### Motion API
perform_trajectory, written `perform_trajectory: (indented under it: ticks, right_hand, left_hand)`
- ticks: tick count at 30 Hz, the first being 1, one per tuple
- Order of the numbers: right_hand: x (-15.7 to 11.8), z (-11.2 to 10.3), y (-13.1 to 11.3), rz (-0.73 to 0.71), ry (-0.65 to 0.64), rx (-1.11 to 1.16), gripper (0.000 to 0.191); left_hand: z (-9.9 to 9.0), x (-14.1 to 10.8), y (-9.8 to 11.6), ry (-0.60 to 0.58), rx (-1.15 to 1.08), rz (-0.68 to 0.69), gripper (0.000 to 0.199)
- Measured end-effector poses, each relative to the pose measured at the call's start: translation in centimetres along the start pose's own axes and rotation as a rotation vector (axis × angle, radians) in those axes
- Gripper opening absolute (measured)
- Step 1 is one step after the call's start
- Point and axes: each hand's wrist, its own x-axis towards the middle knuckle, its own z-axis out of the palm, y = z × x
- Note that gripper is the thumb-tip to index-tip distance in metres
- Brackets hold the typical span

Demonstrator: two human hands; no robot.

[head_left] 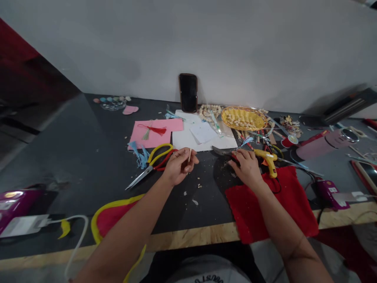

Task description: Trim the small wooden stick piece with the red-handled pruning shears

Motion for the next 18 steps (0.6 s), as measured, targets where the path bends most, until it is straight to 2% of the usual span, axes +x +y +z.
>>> perform_trajectory:
  ticks: [3,5,6,9,12,18]
  right_hand:
    - [2.4,-1.0,-1.2,-0.191,-0.057,0.044,0.034]
    - [5.2,-1.4,-2.3,-0.317,-0.127,0.06,0.036]
    - [6.8,-1.4,-2.9,-0.333,-0.15,0.06,0.037]
    - [11.8,-1.0,-4.8,-0.237,-0.271,0.011,0.038]
    - [15.5,-0.3,-6.4,-0.169,-0.308,-0.026,0.038]
    - [18.4,1.2,-8.1,-0.127,-0.366,-0.059,0.032]
  left_hand:
    - [-0.2,0.2,0.0,-0.003,-0.016,-0.006,0.029]
    - [-0.3,0.2,-0.1,-0.018,-0.003,-0.015,0.031]
    - [-0.3,0.2,-0.1,-0.022,0.005,-0.019,0.032]
    - [-0.4,0.0,-0.2,-0.02,0.025,-0.027,0.033]
    - [-0.5,0.0,-0.3,-0.03,0.046,-0.032,0.032]
    - [-0.7,0.1,-0.4,-0.077,0.066,-0.04,0.034]
